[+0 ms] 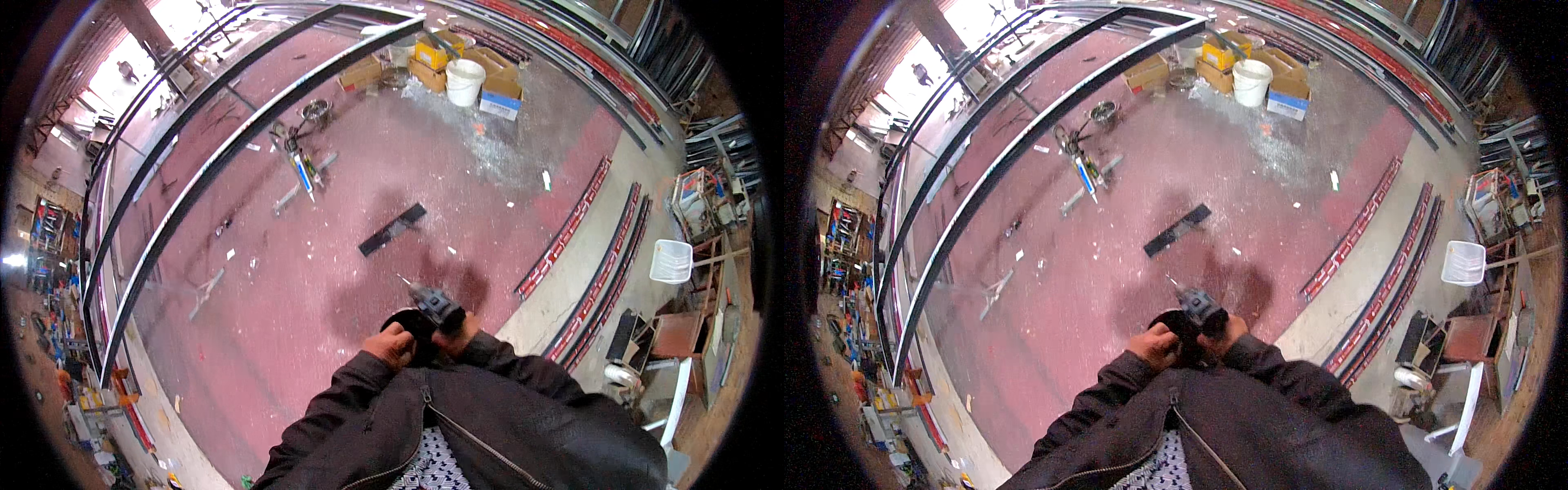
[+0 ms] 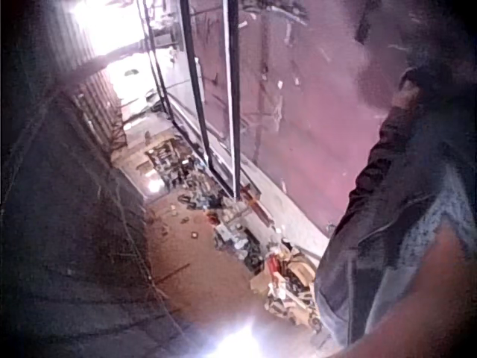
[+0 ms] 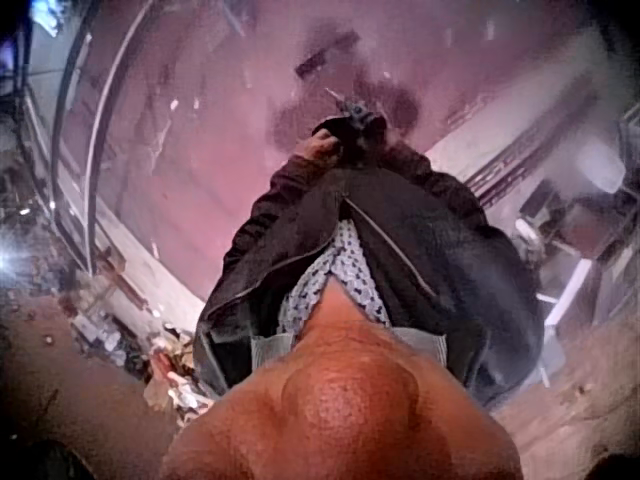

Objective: The person collects screws from the floor into a mug and then uses a cordless drill to fasten screws into a large rectangular window frame. The person repeatedly picks screws from the mug and drives them into the frame's profile.

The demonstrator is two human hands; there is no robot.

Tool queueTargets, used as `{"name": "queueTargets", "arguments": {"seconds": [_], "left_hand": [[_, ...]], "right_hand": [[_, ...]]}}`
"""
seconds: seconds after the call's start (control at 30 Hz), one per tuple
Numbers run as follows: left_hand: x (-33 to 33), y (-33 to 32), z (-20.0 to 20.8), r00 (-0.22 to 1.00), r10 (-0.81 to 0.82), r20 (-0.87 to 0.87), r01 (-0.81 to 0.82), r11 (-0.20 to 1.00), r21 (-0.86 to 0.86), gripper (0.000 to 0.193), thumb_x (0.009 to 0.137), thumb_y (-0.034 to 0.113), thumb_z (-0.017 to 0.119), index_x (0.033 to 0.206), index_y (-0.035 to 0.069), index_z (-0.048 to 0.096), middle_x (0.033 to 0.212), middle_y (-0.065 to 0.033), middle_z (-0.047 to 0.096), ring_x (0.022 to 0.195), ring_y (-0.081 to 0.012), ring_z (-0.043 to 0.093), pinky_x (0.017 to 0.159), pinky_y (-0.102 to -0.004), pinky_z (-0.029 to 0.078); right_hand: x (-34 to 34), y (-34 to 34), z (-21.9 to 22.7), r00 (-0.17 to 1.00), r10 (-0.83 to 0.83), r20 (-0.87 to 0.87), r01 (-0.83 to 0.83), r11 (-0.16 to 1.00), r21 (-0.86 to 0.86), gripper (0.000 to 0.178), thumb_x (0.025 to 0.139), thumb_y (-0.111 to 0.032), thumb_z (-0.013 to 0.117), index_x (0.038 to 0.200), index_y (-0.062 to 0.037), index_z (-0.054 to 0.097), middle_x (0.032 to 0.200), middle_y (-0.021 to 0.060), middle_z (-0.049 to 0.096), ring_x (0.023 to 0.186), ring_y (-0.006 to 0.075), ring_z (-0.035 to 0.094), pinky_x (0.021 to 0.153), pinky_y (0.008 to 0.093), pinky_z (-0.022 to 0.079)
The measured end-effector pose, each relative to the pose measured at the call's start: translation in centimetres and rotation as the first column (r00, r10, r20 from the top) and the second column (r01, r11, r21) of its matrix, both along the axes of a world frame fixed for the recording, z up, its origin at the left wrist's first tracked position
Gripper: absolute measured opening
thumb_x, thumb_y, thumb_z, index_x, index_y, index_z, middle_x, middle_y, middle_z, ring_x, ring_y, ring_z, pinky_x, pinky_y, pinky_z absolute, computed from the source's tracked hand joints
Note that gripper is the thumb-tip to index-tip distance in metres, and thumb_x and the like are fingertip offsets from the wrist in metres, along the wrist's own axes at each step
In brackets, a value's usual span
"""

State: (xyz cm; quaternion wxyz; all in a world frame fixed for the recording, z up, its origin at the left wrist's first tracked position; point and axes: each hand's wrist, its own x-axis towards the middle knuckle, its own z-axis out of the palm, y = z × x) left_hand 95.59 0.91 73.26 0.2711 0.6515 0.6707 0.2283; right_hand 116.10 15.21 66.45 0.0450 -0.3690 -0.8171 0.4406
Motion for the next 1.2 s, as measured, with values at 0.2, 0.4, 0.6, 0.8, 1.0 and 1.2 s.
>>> {"name": "queueTargets", "arguments": {"seconds": [0.2,0.4,0.6,0.8,1.0,1.2], "left_hand": [[-4.0,11.6,-2.8,0.983,-0.141,0.114,0.138,0.99,0.035,0.021,0.097,0.028,0.067,0.101,0.008,0.064,0.104,-0.0134,0.059,0.089,-0.0369,0.066,0.074,-0.0451,0.057],[-9.9,26.1,-3.2,0.965,-0.23,0.125,0.233,0.972,-0.012,0.024,0.095,0.028,0.068,0.107,0.008,0.061,0.109,-0.0157,0.06,0.095,-0.0397,0.067,0.078,-0.0468,0.058],[-16.0,37.7,-0.2,0.937,-0.321,0.141,0.328,0.944,-0.029,0.025,0.093,0.026,0.068,0.105,0.006,0.058,0.11,-0.0181,0.06,0.095,-0.0418,0.065,0.076,-0.0482,0.057],[-19.4,46.2,-0.8,0.945,-0.259,0.198,0.272,0.961,-0.041,0.024,0.091,0.022,0.067,0.104,0.005,0.057,0.101,-0.0178,0.061,0.096,-0.0408,0.064,0.075,-0.0459,0.055],[-23.2,55.3,-1.5,0.917,-0.038,0.398,0.053,0.998,-0.026,0.015,0.086,0.006,0.068,0.097,0.003,0.058,0.082,-0.0136,0.065,0.075,-0.0206,0.067,0.067,-0.0348,0.054],[-26.1,64.5,-0.3,0.887,0.202,0.415,-0.169,0.979,-0.116,0.013,0.088,0.006,0.067,0.09,0.002,0.056,0.071,-0.0063,0.057,0.065,-0.0111,0.055,0.058,-0.0307,0.048]], "right_hand": [[-1.4,7.6,-1.1,0.948,-0.222,-0.23,0.218,0.975,-0.043,0.042,0.076,-0.035,0.079,0.109,-0.0107,0.071,0.095,0.0128,0.075,0.088,0.0352,0.073,0.08,0.044,0.058],[-5.4,19.1,-1.0,0.941,-0.32,-0.115,0.327,0.944,0.05,0.032,0.077,-0.034,0.076,0.098,-0.0102,0.072,0.088,0.0116,0.073,0.082,0.0355,0.071,0.074,0.0447,0.057],[-11.2,28.2,0.1,0.87,-0.45,-0.203,0.464,0.885,0.026,0.034,0.075,-0.031,0.075,0.099,-0.0081,0.07,0.086,0.0135,0.072,0.08,0.0342,0.071,0.072,0.0436,0.057],[-15.2,36.7,2.0,0.832,-0.467,-0.3,0.467,0.881,-0.077,0.037,0.077,-0.031,0.077,0.106,-0.009,0.071,0.088,0.0106,0.073,0.081,0.0301,0.072,0.073,0.0422,0.058],[-19.3,49.2,-1.5,0.866,-0.412,-0.284,0.372,0.91,-0.185,0.037,0.078,-0.028,0.079,0.11,-0.0087,0.072,0.089,0.0068,0.075,0.08,0.0237,0.072,0.075,0.0412,0.058],[-24.6,62.6,0.2,0.934,-0.318,-0.162,0.286,0.938,-0.194,0.03,0.079,-0.024,0.077,0.101,-0.0047,0.072,0.08,0.0149,0.072,0.074,0.0267,0.071,0.066,0.0385,0.056]]}}
